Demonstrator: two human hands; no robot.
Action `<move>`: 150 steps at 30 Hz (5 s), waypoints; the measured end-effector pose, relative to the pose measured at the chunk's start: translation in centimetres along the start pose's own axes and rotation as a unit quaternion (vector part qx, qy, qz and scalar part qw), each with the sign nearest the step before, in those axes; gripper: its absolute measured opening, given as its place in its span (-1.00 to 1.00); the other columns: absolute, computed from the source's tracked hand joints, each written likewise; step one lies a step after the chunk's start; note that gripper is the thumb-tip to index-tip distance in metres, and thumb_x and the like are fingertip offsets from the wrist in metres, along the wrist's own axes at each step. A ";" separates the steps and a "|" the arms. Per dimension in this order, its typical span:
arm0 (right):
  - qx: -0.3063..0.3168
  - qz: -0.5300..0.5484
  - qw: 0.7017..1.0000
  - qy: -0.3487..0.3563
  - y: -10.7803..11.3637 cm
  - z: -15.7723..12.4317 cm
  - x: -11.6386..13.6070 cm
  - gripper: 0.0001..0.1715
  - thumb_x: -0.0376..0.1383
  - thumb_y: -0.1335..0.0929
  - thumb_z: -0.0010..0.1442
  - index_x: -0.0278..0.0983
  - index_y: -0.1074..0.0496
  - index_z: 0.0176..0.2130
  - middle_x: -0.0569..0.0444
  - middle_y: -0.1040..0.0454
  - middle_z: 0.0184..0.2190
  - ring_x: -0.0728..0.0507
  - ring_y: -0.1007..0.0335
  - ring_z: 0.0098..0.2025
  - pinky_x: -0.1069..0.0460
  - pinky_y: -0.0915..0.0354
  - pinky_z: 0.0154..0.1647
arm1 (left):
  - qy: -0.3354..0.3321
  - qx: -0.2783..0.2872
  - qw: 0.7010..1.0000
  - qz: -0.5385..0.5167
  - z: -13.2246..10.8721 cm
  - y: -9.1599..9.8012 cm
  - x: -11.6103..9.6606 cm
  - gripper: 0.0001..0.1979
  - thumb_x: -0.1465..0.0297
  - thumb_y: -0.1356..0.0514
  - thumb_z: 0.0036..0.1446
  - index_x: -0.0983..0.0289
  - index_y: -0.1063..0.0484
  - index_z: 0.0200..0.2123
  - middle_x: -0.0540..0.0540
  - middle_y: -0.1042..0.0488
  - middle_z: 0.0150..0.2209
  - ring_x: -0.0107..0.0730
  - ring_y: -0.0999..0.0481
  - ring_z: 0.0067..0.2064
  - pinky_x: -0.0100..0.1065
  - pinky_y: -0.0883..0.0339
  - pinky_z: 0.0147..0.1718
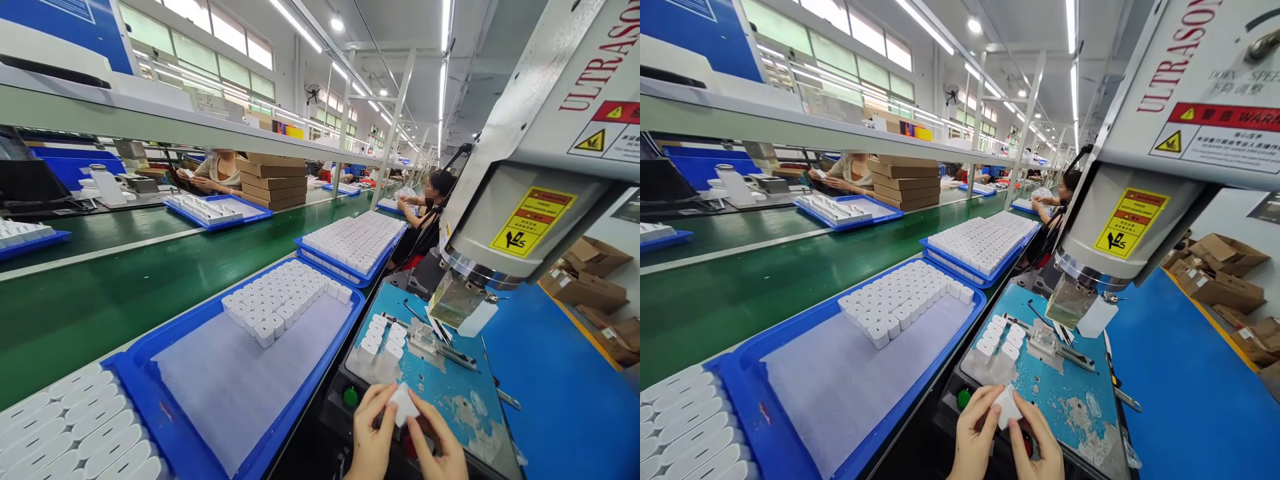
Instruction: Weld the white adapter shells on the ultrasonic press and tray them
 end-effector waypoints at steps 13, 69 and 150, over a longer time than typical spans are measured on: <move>0.023 -0.260 0.961 0.094 8.9 10.0 -5.5 -0.52 -0.01 -0.29 0.18 -0.15 -0.48 0.01 0.00 -0.48 0.04 -0.26 -0.42 0.04 -0.08 -0.39 0.01 | -0.282 0.092 0.889 0.349 1.6 0.2 3.9 -0.63 0.48 -0.06 0.19 0.25 -0.34 0.07 0.16 -0.52 -0.04 -0.17 -0.49 -0.01 -0.03 -0.37 0.04; -0.034 -0.312 0.922 0.227 8.7 1.2 -7.7 -0.70 -0.21 -0.24 0.26 -0.10 -0.44 -0.05 -0.05 -0.41 0.01 -0.31 -0.31 0.08 -0.24 -0.29 0.04 | -0.382 0.084 0.868 0.305 3.3 1.2 4.0 -0.70 0.55 0.04 0.20 0.24 -0.49 -0.28 0.08 -0.60 -0.29 -0.33 -0.56 -0.25 -0.29 -0.43 -0.24; -0.109 -0.307 0.945 -0.033 11.1 -15.9 -17.2 -0.68 -0.13 -0.20 0.26 -0.20 -0.46 -0.28 -0.14 -0.43 -0.13 -0.40 -0.35 -0.04 -0.31 -0.34 -0.11 | -0.322 0.035 0.939 0.115 -2.1 -8.7 -10.1 -0.54 0.43 -0.37 -0.07 0.23 -0.30 -0.09 0.09 -0.34 -0.22 -0.31 -0.43 -0.20 -0.28 -0.43 -0.28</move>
Point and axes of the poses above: each hand's wrist, its own z-axis towards the middle knuckle, its own y-axis out of the back of the hand, x = y × z, the point moved 5 cm from there along z, towards the middle knuckle
